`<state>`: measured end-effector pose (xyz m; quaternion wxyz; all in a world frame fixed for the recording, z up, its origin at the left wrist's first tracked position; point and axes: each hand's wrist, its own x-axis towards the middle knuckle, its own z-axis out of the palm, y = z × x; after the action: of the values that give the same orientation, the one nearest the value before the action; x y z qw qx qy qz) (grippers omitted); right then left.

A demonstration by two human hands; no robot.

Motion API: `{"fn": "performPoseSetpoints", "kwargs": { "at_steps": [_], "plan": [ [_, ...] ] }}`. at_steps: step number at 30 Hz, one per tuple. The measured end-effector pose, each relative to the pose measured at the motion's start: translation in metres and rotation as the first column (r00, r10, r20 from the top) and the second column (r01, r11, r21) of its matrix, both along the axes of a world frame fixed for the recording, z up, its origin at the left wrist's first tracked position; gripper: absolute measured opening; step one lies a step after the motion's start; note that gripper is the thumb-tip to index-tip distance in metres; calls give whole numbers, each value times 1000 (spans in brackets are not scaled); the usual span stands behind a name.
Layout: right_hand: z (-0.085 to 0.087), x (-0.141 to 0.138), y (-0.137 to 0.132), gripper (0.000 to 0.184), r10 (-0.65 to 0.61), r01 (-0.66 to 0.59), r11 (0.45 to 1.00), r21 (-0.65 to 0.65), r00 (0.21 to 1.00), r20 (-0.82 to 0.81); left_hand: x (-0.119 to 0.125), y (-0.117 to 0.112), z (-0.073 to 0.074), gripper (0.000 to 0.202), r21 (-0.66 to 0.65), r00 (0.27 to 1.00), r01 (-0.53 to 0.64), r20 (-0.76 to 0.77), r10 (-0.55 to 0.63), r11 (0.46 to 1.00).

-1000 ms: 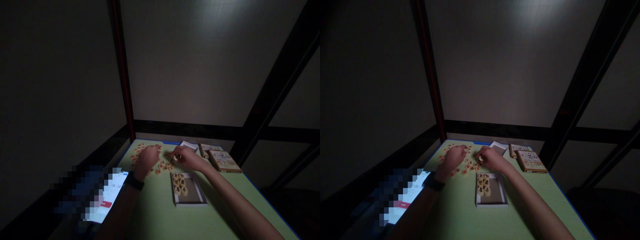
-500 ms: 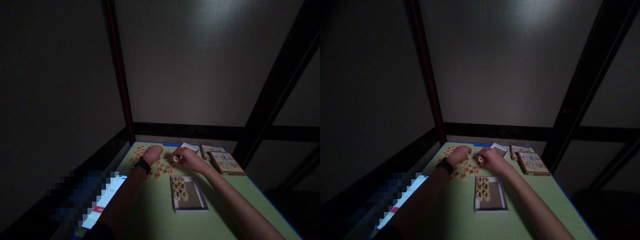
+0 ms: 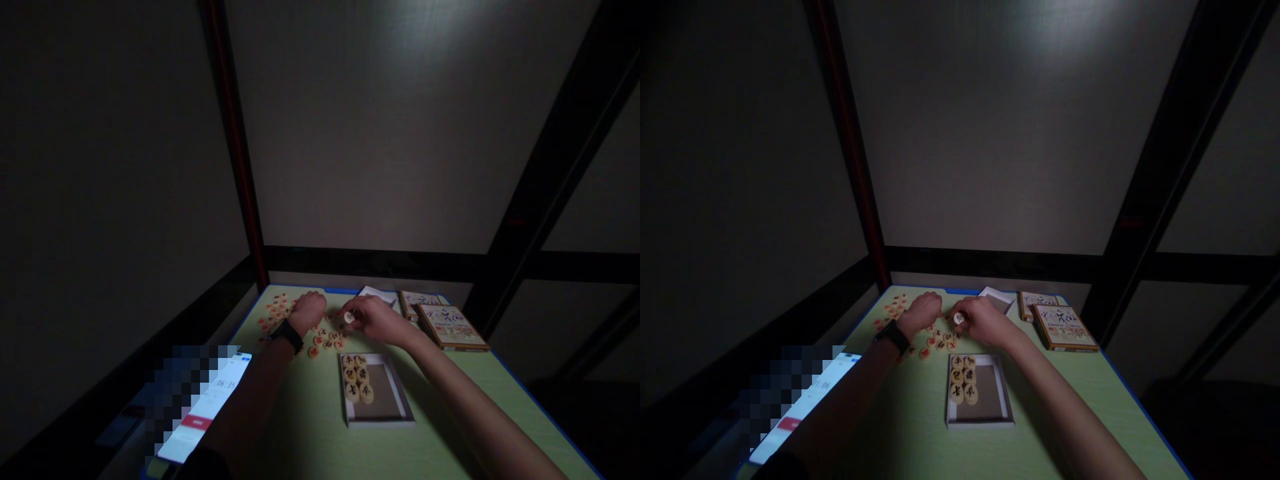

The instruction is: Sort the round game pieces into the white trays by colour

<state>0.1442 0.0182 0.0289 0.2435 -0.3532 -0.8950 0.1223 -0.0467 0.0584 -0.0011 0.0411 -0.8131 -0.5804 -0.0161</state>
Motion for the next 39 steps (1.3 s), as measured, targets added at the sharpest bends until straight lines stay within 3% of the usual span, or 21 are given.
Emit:
{"fn": "performPoseSetpoints", "kwargs": {
  "at_steps": [4, 8, 11, 14, 19, 23, 39],
  "plan": [
    [8, 9, 1, 21, -126, 126, 992, 14, 992, -24, 4, -33, 13, 25, 78, 995, 47, 89, -54, 996],
    [20, 20, 1, 18, -189, 186, 982, -30, 976, -113, 7, -96, 21, 23, 89, 899, 200, 380, -219, 976],
    [26, 25, -6, 17, -201, 192, 979, -75, 967, -158, 9, -138, 15, 15, 39, 876, 347, 345, -338, 937],
    [20, 28, -25, 17, -184, 173, 981, -87, 972, -146, 11, -158, 5, 15, 21, 876, 417, 256, -408, 909],
    [-13, 38, -62, 22, -148, 109, 970, -215, 973, -175, 11, -158, -4, 15, 13, 879, 422, 240, -412, 907],
    [-29, 46, -72, 24, -180, 124, 955, -269, 964, -194, 11, -152, -5, 14, -45, 859, 459, 277, -431, 887],
    [-25, 46, -70, 22, -195, 151, 955, -257, 968, -155, 9, -158, -8, 18, -77, 846, 492, 278, -455, 867]
  ]
}}
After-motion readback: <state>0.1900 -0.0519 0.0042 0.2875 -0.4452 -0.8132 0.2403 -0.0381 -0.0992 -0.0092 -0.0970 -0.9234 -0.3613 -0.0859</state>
